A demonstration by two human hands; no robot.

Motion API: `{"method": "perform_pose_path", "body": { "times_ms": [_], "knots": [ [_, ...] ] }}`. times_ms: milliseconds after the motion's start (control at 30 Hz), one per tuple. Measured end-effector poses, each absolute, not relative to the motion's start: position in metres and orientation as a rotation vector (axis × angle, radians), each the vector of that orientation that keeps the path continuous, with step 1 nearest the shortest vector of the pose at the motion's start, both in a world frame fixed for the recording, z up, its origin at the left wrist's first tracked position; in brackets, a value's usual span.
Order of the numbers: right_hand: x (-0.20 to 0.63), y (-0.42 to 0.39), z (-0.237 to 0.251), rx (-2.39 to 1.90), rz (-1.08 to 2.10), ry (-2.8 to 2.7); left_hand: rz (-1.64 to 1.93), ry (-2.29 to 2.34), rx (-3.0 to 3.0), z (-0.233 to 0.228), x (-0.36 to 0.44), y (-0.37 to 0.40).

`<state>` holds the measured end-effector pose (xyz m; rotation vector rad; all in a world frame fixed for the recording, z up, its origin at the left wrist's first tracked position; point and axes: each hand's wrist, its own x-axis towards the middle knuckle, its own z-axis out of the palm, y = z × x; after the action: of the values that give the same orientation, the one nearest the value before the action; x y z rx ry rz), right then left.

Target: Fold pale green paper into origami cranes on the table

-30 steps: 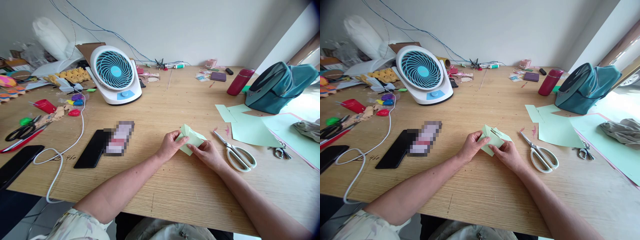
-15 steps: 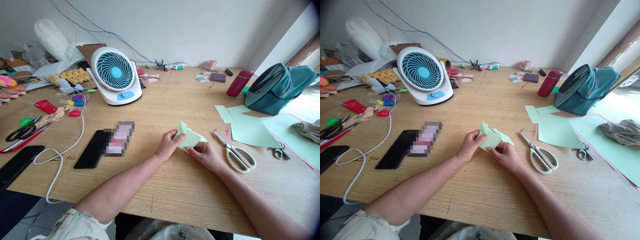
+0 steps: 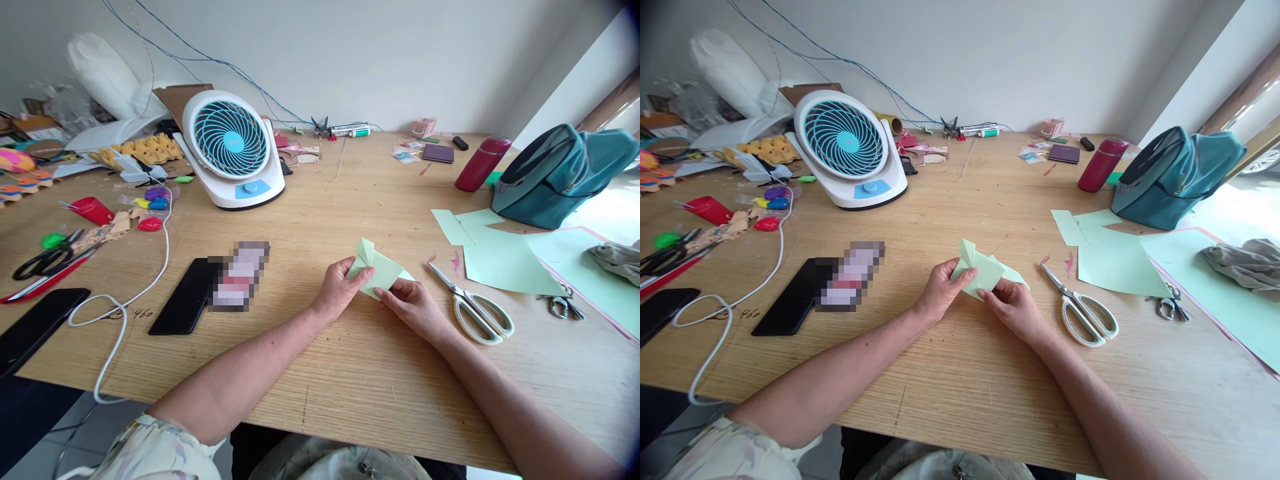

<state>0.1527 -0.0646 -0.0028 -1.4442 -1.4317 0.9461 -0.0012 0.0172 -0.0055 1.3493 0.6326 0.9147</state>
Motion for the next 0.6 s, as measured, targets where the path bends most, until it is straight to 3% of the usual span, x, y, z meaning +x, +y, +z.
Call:
{"method": "perform_pose_path", "body": {
  "times_ms": [600],
  "knots": [
    [0.165,-0.064,-0.01,-1.269,0.993,-1.262,0.904,0.605,1.274,-0.005,-0.001,0.02]
  ]
}}
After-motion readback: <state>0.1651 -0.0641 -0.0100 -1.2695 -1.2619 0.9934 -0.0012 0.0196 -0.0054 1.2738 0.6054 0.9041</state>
